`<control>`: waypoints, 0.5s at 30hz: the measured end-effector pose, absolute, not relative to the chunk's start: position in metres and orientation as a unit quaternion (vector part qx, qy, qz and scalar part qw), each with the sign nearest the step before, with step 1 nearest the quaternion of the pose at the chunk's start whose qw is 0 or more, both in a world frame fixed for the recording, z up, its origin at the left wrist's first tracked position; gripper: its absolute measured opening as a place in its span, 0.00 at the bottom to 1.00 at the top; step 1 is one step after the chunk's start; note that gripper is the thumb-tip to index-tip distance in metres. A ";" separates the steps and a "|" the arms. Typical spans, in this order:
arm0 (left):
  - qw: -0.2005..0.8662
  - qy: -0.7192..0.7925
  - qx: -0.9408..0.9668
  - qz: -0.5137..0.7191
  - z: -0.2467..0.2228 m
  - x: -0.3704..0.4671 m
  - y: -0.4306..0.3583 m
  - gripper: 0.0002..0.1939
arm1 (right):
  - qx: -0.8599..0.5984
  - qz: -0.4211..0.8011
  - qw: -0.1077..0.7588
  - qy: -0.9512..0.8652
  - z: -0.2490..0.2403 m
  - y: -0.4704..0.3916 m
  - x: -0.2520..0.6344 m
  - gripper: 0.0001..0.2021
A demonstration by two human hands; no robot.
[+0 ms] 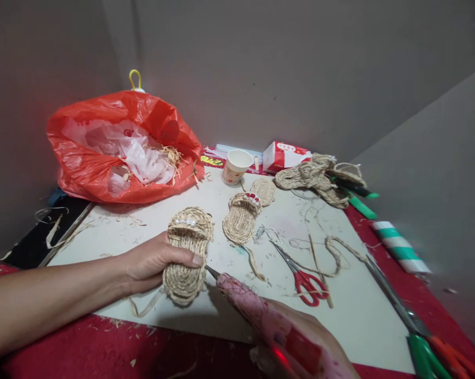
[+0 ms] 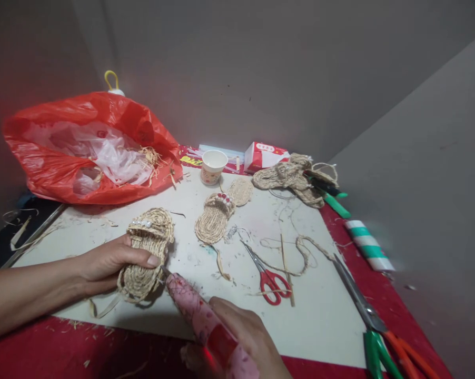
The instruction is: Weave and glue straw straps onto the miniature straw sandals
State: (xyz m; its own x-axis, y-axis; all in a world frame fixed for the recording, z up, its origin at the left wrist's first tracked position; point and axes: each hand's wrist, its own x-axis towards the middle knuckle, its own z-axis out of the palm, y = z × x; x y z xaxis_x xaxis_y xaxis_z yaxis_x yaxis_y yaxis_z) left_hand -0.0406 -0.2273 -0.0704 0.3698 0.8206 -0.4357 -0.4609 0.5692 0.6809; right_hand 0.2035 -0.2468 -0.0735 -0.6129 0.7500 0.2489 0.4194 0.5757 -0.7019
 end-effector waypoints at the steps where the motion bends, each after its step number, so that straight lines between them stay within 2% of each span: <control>1: 0.794 0.391 0.229 0.405 -0.070 -0.040 -0.227 0.06 | -0.357 0.303 0.287 -0.836 -0.076 -0.249 0.201 0.17; 5: 0.798 0.388 0.224 0.402 -0.070 -0.040 -0.227 0.07 | -0.381 0.276 0.350 -0.810 -0.085 -0.254 0.195 0.16; 11: 0.801 0.394 0.212 0.398 -0.070 -0.041 -0.228 0.06 | -0.377 0.309 0.299 -0.820 -0.087 -0.248 0.196 0.14; 15: 0.800 0.403 0.207 0.392 -0.069 -0.040 -0.227 0.05 | -0.420 0.278 0.310 -0.807 -0.087 -0.255 0.195 0.16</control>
State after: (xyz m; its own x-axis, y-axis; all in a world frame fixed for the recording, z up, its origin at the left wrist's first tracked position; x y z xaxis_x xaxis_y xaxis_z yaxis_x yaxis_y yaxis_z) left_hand -0.0397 -0.2271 -0.0688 0.3666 0.7949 -0.4835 -0.4610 0.6066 0.6477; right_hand 0.1954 -0.2554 -0.0874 -0.4559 0.8493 0.2662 0.5053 0.4932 -0.7081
